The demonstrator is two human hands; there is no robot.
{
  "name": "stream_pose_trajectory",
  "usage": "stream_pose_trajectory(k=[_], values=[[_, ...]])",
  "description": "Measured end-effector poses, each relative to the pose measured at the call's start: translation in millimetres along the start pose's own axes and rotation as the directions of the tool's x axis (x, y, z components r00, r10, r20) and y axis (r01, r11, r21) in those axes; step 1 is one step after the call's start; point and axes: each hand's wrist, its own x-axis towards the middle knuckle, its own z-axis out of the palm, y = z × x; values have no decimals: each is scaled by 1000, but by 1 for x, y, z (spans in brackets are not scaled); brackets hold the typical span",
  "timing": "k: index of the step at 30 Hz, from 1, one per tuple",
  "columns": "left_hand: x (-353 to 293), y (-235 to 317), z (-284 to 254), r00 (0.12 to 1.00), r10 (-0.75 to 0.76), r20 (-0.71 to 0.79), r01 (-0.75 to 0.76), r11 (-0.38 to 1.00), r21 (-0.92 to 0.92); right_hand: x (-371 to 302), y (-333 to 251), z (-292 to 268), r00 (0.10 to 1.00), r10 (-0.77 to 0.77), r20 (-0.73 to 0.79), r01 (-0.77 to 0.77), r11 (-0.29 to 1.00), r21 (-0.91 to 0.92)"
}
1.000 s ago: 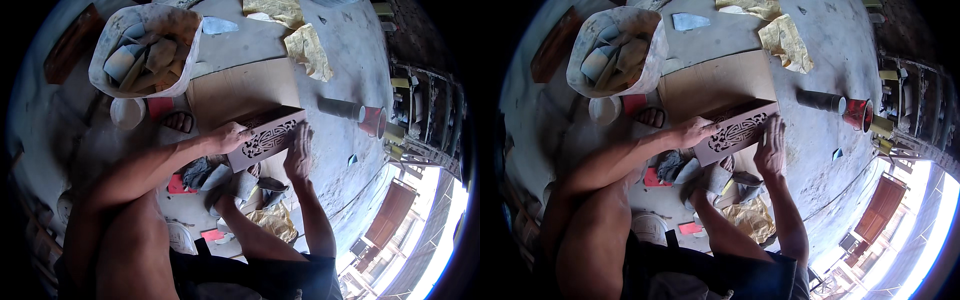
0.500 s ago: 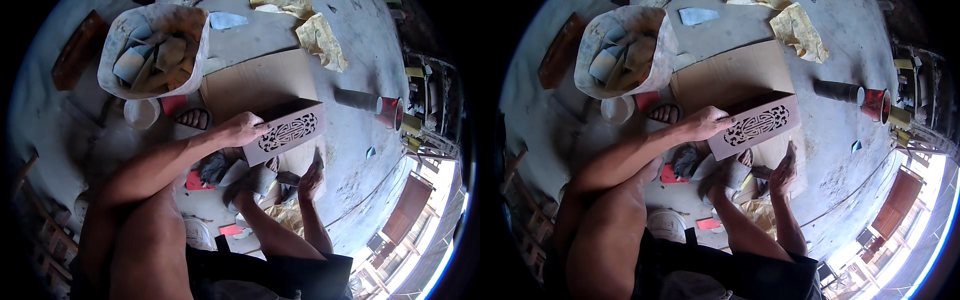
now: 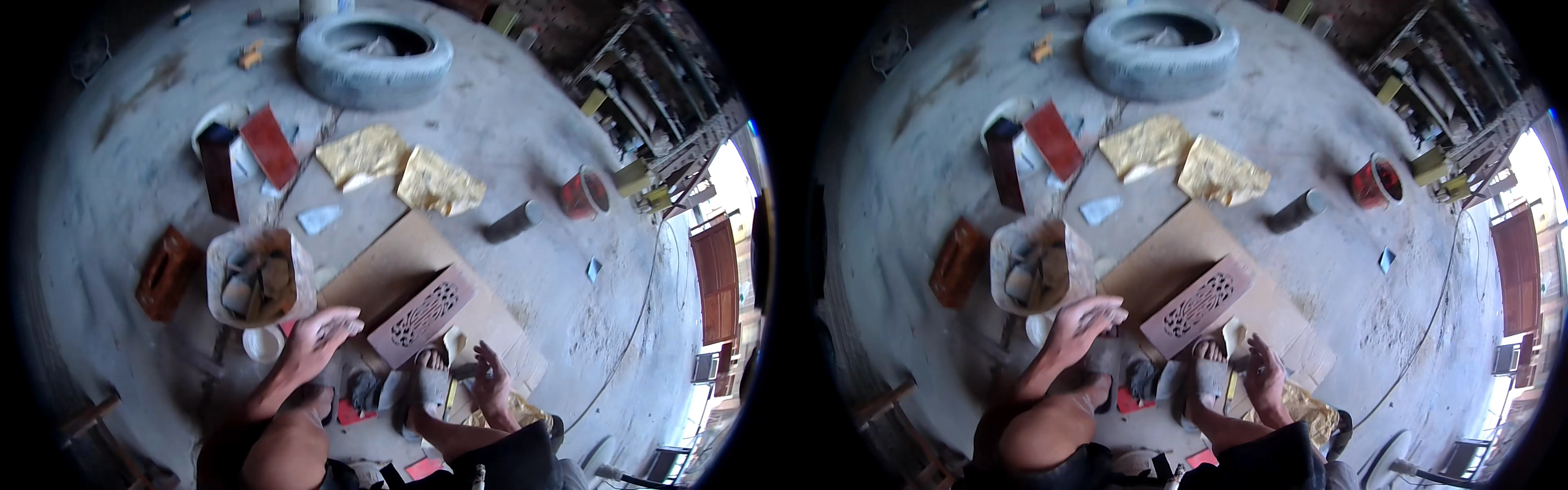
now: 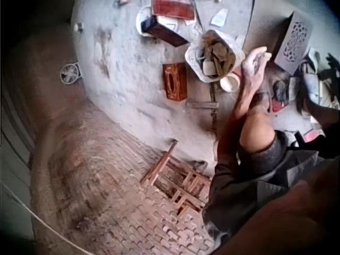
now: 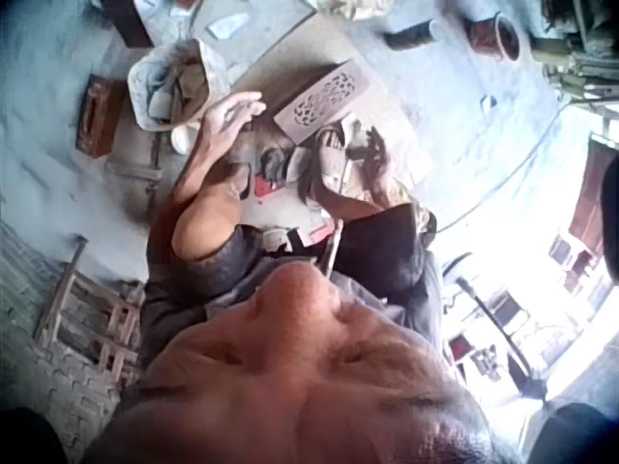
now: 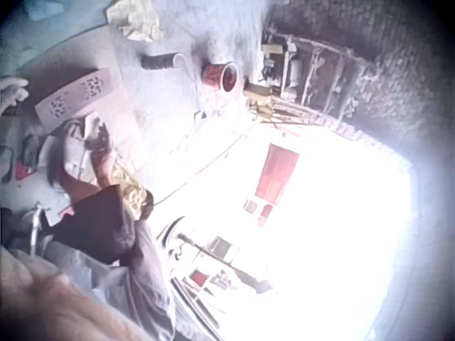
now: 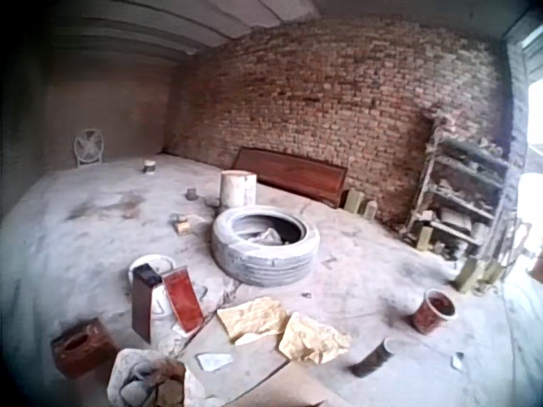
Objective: The person sits on the floor and sands a rectangular wooden piece with carved patterns using sandpaper. They repeatedly rub the sandpaper over the surface and edges of the wood, occasionally flipping the piece to work on different sides.
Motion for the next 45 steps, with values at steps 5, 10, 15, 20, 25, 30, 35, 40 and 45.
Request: stream_pose_trajectory(k=[5,10,15,20,25,30,35,40,45], values=[[-92,126,-3,967,240,82,-251,952,176,25,-101,-94,960,-64,-271,105,985,137],[-192,189,29,884,467,5,-384,721,576,-10,-219,-145,685,-499,-530,604,796,32],[-216,168,77,726,684,78,-434,367,823,-61,-294,-186,-157,-694,-702,838,283,-467],[-219,161,81,699,714,-29,-376,402,835,-92,-278,-193,-268,-694,-669,862,136,-487],[-214,159,80,704,709,-42,-399,443,803,-75,-317,-188,-440,-495,-749,740,273,-615],[-211,163,84,682,731,-25,-422,420,804,-108,-290,-186,-238,-624,-745,777,338,-531],[-212,161,80,692,721,-41,-384,415,825,-95,-302,-208,-221,-732,-644,790,254,-559],[-206,154,78,691,723,-8,-408,399,821,-89,-299,-229,-275,-790,-548,671,251,-697],[-216,159,68,698,714,-52,-331,387,860,-69,-260,-231,422,-416,-806,701,713,-1]])
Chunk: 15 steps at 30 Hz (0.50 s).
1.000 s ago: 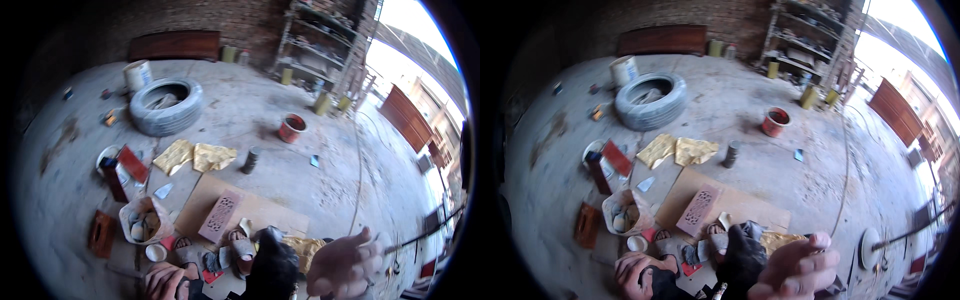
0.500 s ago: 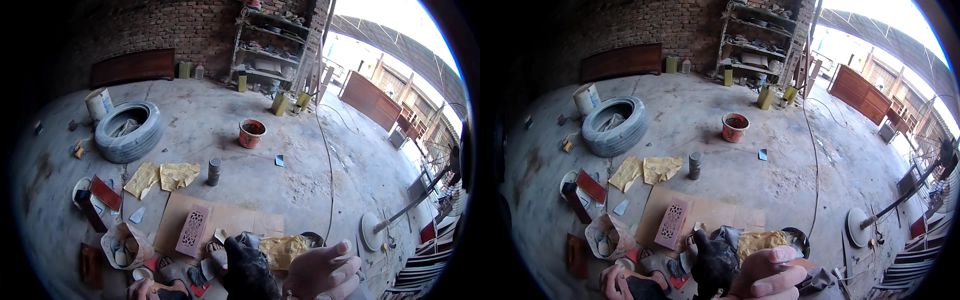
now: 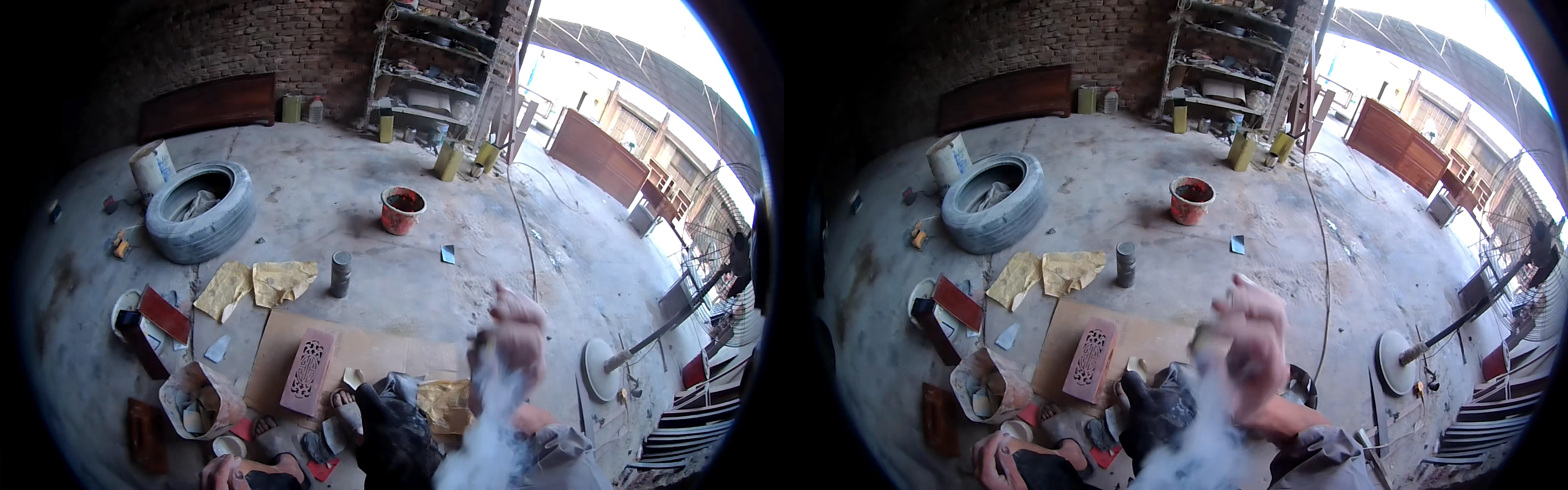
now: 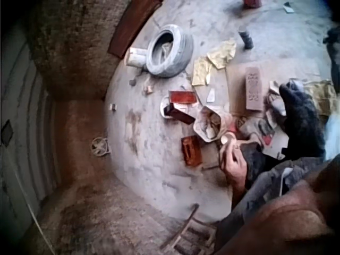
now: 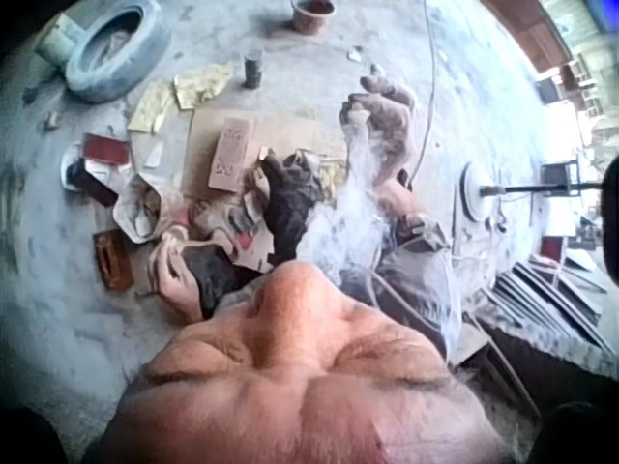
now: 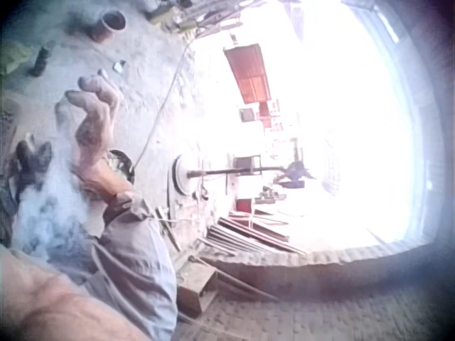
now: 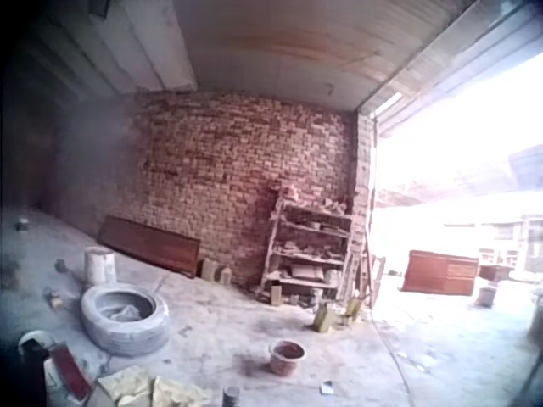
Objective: The person sits on the floor and sands a rectangular wooden piece with carved patterns using sandpaper. They repeatedly rub the sandpaper over the surface and edges of the wood, occasionally flipping the piece to work on different sides.
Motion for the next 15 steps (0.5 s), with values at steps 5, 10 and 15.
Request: stream_pose_trajectory(k=[5,10,15], values=[[1,4,9,1000,21,-8,-22,998,-58,17,15,-17,667,721,188,-638,421,645],[2,3,9,998,56,-13,-57,998,-40,13,15,-19,607,753,254,-698,352,624],[2,2,8,999,38,-11,-39,998,-50,5,2,-11,982,178,65,-182,981,71]])
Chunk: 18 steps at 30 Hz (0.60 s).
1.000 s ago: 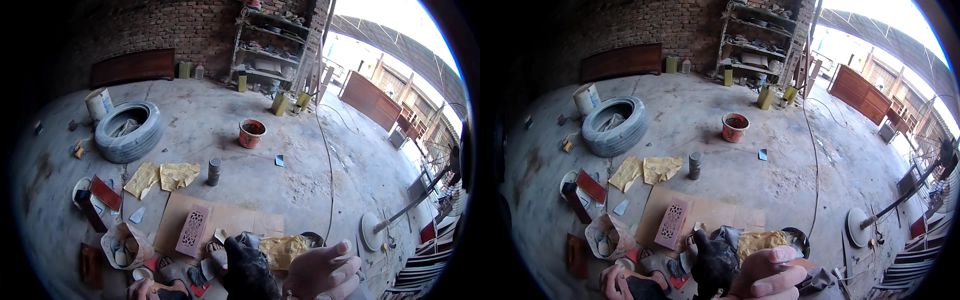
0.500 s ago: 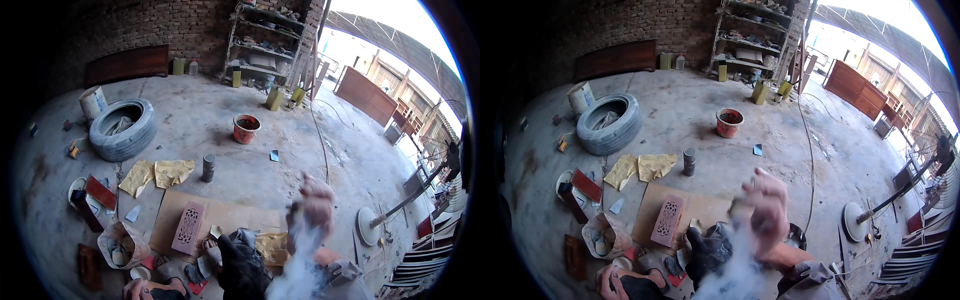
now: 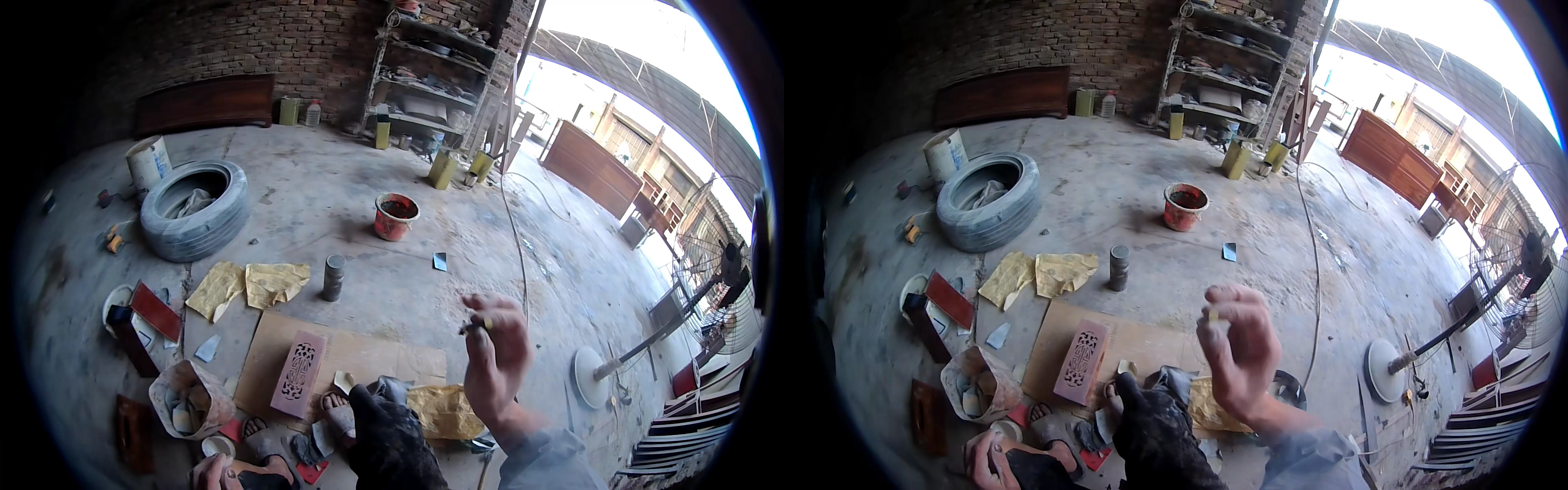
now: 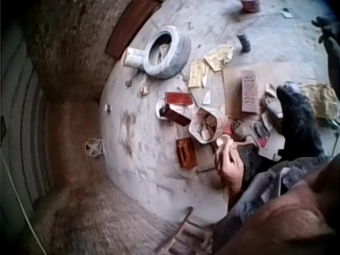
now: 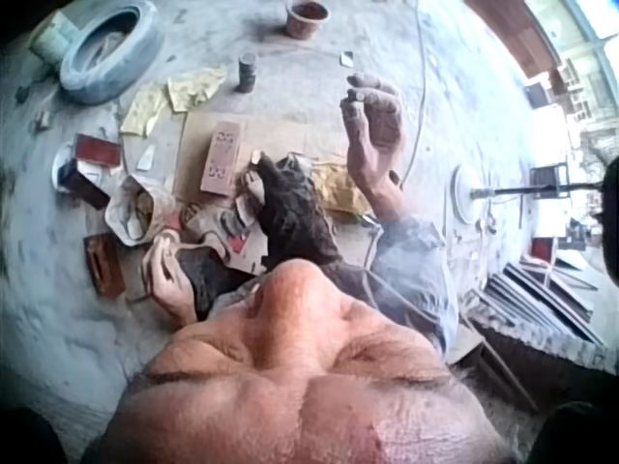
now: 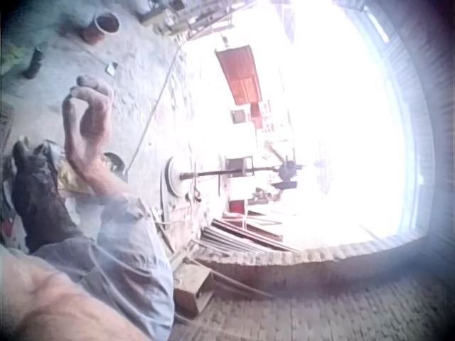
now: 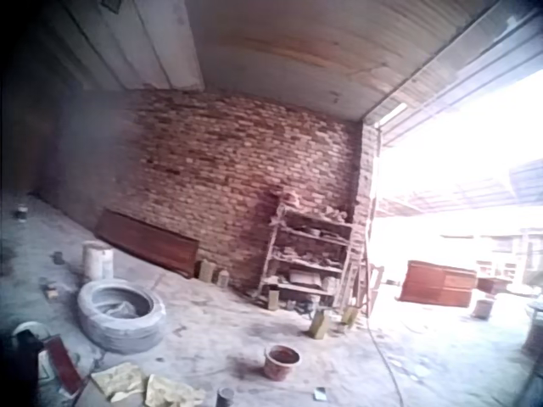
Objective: The person sits on the floor and sands a rectangular wooden piece with carved patterns using sandpaper. They repeatedly rub the sandpaper over the surface and edges of the wood, occasionally flipping the piece to work on different sides.
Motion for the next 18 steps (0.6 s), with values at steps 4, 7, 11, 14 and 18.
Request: stream_pose_trajectory(k=[4,7,11,14,18], values=[[-2,-1,-3,999,-38,6,38,999,-1,5,-21,3,742,-640,200,669,685,-289],[-1,-2,-2,999,-41,14,41,999,-16,-2,-24,19,610,-789,73,785,588,-195],[-2,-4,-5,999,-53,14,52,999,2,-2,-39,25,559,-826,71,827,548,-128],[-2,-4,-3,999,-37,19,37,999,6,-5,-46,37,567,-823,-13,812,562,-154],[-3,-6,-1,999,-37,12,37,999,8,-20,-41,48,570,-808,-146,764,587,-267]])
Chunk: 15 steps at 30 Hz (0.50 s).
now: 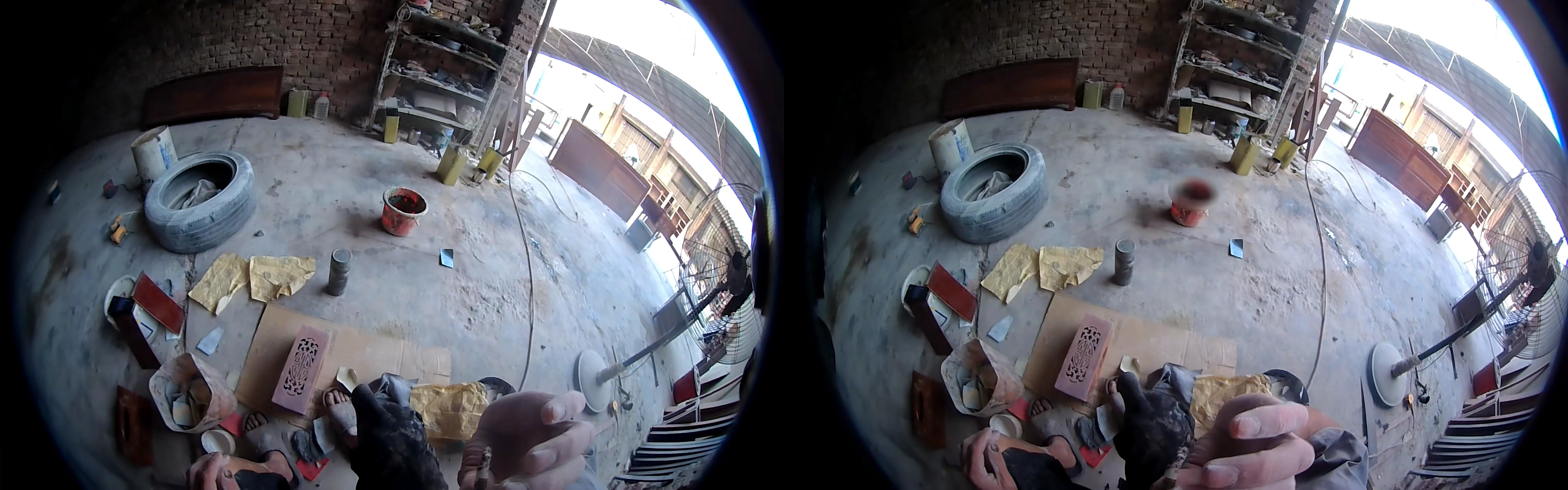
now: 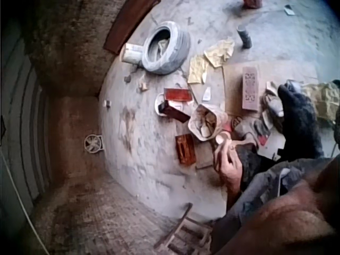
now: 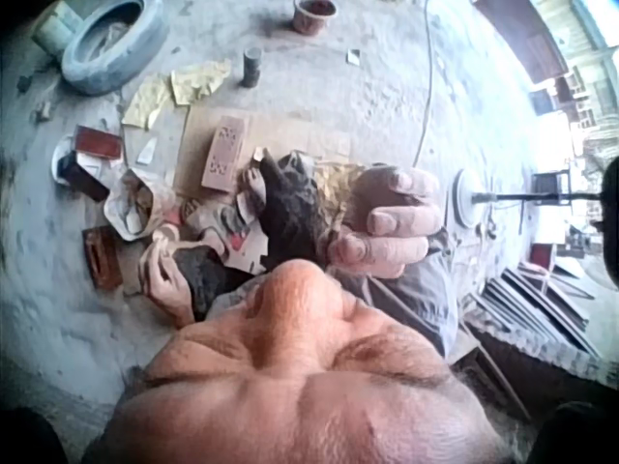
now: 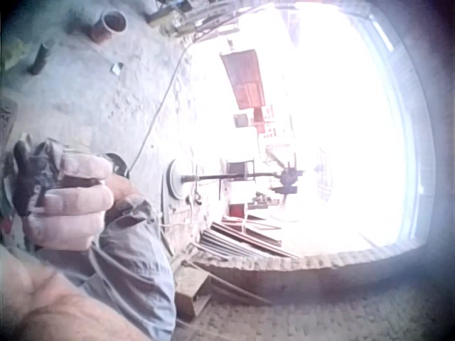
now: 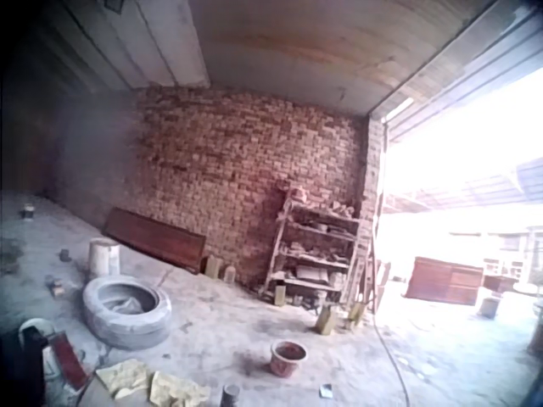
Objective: The person sits on the floor and sands a rectangular wooden piece with carved patterns using sandpaper. They repeatedly rub the sandpaper over the surface and edges of the wood, occasionally flipping the piece to work on different sides.
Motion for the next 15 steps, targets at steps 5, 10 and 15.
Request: stream_pose_trajectory(k=[5,10,15], values=[[2,4,1,1000,-5,6,5,1000,9,-8,4,-24,994,-38,103,31,997,66],[2,2,-1,1000,-15,-6,15,1000,8,0,9,-20,987,-60,152,50,996,71],[4,2,0,1000,-6,-2,6,999,33,4,12,-14,982,-37,186,18,995,102]])
